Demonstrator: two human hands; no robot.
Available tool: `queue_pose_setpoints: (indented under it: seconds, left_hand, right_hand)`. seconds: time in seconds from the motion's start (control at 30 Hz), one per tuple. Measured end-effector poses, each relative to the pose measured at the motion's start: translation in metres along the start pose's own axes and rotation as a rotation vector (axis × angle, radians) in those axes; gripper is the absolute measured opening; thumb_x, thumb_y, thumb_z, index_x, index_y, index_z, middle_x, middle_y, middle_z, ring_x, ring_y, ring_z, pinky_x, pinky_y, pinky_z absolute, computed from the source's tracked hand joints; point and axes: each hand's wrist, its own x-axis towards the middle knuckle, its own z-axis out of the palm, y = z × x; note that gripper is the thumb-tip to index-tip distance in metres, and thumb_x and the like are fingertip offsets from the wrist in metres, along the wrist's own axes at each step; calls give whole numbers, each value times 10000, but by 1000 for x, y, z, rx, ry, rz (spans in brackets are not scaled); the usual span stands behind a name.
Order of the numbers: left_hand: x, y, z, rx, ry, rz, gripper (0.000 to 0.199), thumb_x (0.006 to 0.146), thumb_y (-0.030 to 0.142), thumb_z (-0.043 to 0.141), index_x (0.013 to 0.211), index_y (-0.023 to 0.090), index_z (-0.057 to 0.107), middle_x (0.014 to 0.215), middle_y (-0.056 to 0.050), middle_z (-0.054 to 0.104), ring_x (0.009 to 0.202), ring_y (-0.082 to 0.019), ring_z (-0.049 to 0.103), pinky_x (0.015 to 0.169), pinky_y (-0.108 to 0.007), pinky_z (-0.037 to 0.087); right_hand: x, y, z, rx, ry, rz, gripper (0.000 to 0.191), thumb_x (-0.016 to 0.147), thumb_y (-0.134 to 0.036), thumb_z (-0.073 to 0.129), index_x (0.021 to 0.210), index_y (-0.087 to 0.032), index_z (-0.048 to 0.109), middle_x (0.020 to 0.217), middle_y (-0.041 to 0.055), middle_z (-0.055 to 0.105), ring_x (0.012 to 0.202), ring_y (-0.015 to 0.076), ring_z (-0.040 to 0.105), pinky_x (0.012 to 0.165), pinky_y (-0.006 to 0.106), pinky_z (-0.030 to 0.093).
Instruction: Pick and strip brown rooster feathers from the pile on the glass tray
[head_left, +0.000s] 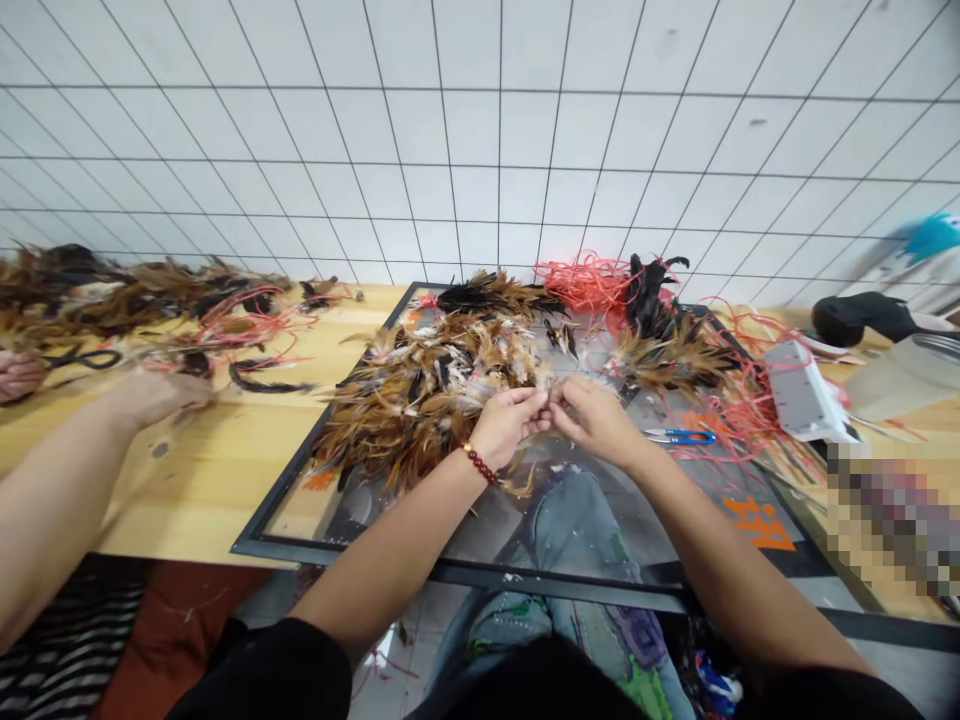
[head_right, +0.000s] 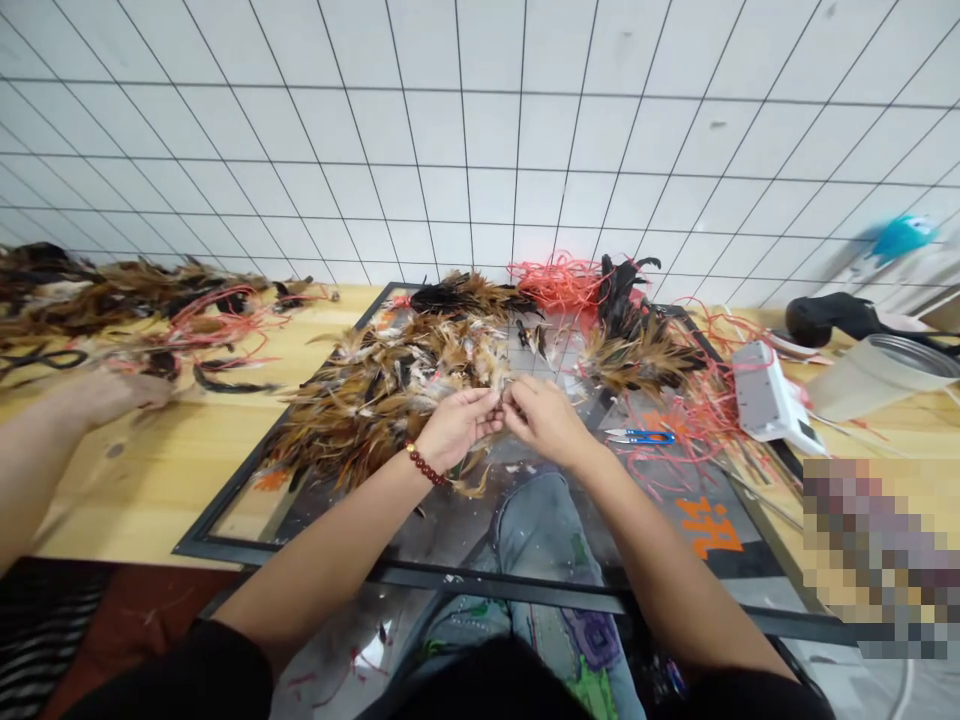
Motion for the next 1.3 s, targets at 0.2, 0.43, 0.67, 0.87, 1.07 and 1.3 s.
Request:
queue_pose_setpoints:
  seconds: [0.2, 0.43, 0.67, 0.87, 1.07, 1.3]
  left_hand:
    - [3, 1, -5, -49, 56, -20, 65, 798, 106, 720, 758, 75, 680, 652, -34, 664, 563, -69, 613, 604, -190, 504]
    - [5, 4, -6, -114, 100, 8, 47, 825, 138, 701, 812, 101, 674, 772, -56, 715, 690, -94, 679, 701, -212, 535]
    - [2, -1, -2, -68, 77, -59, 56, 850, 138, 672, 815, 94, 668, 763, -80, 727, 678, -117, 696, 681, -227, 537]
    - [3, 10, 0, -182, 225, 74, 66, 883, 131, 632, 820, 111, 627, 672, -15, 682, 561, -56, 629, 583, -164, 495]
    - [5, 13, 0, -236, 236, 96, 116, 903, 96, 590, 790, 111, 611, 682, -11, 674, 580, -45, 626, 609, -158, 501]
    - [4, 15, 0, -213, 199, 57, 125, 901, 39, 550, 859, 94, 655, 736, -34, 689, 656, -63, 648, 736, -190, 533]
  right_hand:
    - [0, 0, -3, -24, -11, 41, 153, 950, -258, 486, 862, -191, 591, 829, 71, 638, 755, 186, 554, 704, 320, 380]
    - [3, 5, -3, 556, 164, 472, 282, 839, -475, 642, 797, -197, 625, 676, 2, 574, 610, 133, 480, 601, 281, 384]
    - [7, -5, 5, 856, 169, 582, 301, 800, -500, 668, 796, -204, 622, 733, 13, 634, 672, 141, 559, 655, 283, 449]
    - [1, 13, -16, 297, -113, 235, 112, 818, -263, 629, 782, -187, 703, 725, 31, 636, 658, 144, 547, 658, 283, 409]
    - [-6, 18, -15, 208, -411, 63, 182, 832, -154, 574, 864, -202, 746, 841, 65, 697, 759, 177, 621, 732, 294, 446]
    - [-8, 7, -4, 4, -459, 87, 169, 857, -158, 573, 874, -208, 734, 886, 74, 675, 755, 178, 613, 680, 281, 401]
